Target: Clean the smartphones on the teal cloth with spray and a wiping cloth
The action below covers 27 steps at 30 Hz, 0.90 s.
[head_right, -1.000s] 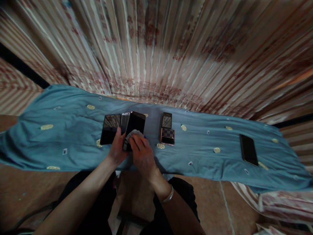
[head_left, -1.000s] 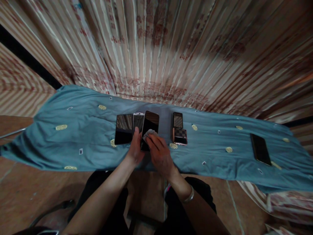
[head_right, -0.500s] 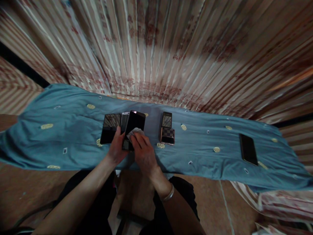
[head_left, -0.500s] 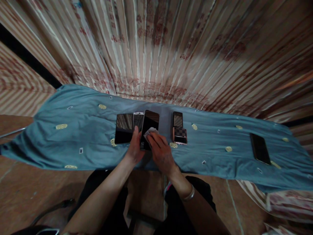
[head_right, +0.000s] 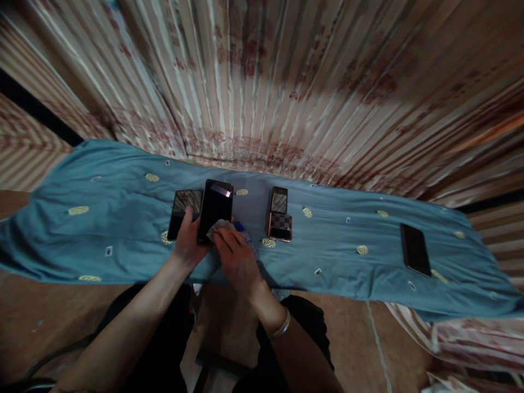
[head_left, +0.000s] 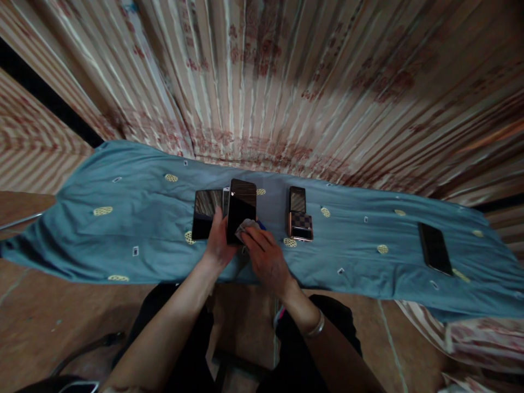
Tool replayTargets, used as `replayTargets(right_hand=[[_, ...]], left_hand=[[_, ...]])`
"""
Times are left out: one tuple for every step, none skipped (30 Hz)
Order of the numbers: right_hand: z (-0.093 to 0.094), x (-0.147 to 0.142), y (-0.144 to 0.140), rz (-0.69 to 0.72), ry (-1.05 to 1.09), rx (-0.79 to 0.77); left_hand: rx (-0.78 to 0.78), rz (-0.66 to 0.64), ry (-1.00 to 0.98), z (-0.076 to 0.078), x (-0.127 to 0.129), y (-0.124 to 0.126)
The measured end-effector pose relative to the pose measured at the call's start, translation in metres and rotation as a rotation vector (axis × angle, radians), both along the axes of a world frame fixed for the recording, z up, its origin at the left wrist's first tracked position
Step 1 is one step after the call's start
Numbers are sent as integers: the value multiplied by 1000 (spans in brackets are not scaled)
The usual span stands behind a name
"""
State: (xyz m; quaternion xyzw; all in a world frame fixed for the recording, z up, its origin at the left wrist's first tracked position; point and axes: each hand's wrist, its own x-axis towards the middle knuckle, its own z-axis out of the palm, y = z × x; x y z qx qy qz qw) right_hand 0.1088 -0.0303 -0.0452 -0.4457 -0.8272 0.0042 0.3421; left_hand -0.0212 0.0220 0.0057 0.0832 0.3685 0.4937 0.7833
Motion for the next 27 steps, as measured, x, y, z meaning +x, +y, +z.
replayTargets(right_hand=[[0, 2, 1, -20, 7, 10], [0, 3, 3, -38, 13, 24], [1, 5, 4, -52, 20, 40], [1, 6, 6, -61, 27, 56], [1, 8, 7, -68, 34, 70], [1, 9, 8, -73, 40, 77], [0, 10, 9, -78, 46, 79], [0, 11, 10, -83, 49, 75], [-1, 11, 10, -86, 50, 66], [-1, 11, 10, -86, 48, 52], [-2, 11, 9, -83, 46, 37], [-2, 10, 8, -77, 39, 21], [-2, 8, 7, -71, 27, 6], [-2, 7, 5, -62, 14, -3], [-2, 5, 4, -53, 0, -8], [-2, 4, 2, -44, -11, -8], [-2, 3, 1, -35, -19, -7], [-2, 2, 0, -28, -23, -8], [-2, 2, 0, -25, -24, -9], [-3, 3, 1, -25, -23, -12], [-3, 4, 1, -29, -20, -16], [-3, 6, 3, -37, -14, -17], [-4, 8, 4, -46, -6, -15], [-3, 10, 6, -57, 6, -9], [-3, 12, 8, -67, 18, -2], [-3, 14, 9, -78, 31, 9], [-3, 15, 10, -88, 42, 21]], left_hand=[[-6, 0, -5, 1, 1, -1], [-13, 2, -9, 1, 2, -2], [-18, 5, -13, 2, 3, -3], [-22, 7, -16, 2, 5, -4], [-25, 10, -17, 2, 6, -5], [-25, 11, -17, 3, 8, -6], [-24, 7, -18, 3, 8, -7], [-24, 1, -18, 3, 9, -7], [-25, -5, -18, 3, 9, -7], [-27, -9, -17, 3, 9, -7], [-30, -9, -16, 3, 9, -6], [-32, -5, -14, 4, 8, -5], [-32, 3, -11, 4, 7, -4], [-31, 12, -7, 4, 5, -3], [-31, 21, -1, 4, 4, -2], [-32, 29, 6, 4, 3, -1], [-34, 36, 13, 4, 2, -1], [-35, 40, 18, 4, 1, -1], [-36, 40, 19, 4, 0, -1], [-34, 36, 17, 3, 0, -1], [-31, 30, 12, 3, 0, -2], [-27, 21, 6, 2, 1, -2], [-23, 11, 0, 2, 1, -3], [-19, 0, -6, 2, 2, -4], [-16, -10, -10, 2, 3, -5], [-16, -21, -13, 2, 4, -6], [-19, -28, -14, 2, 5, -7]])
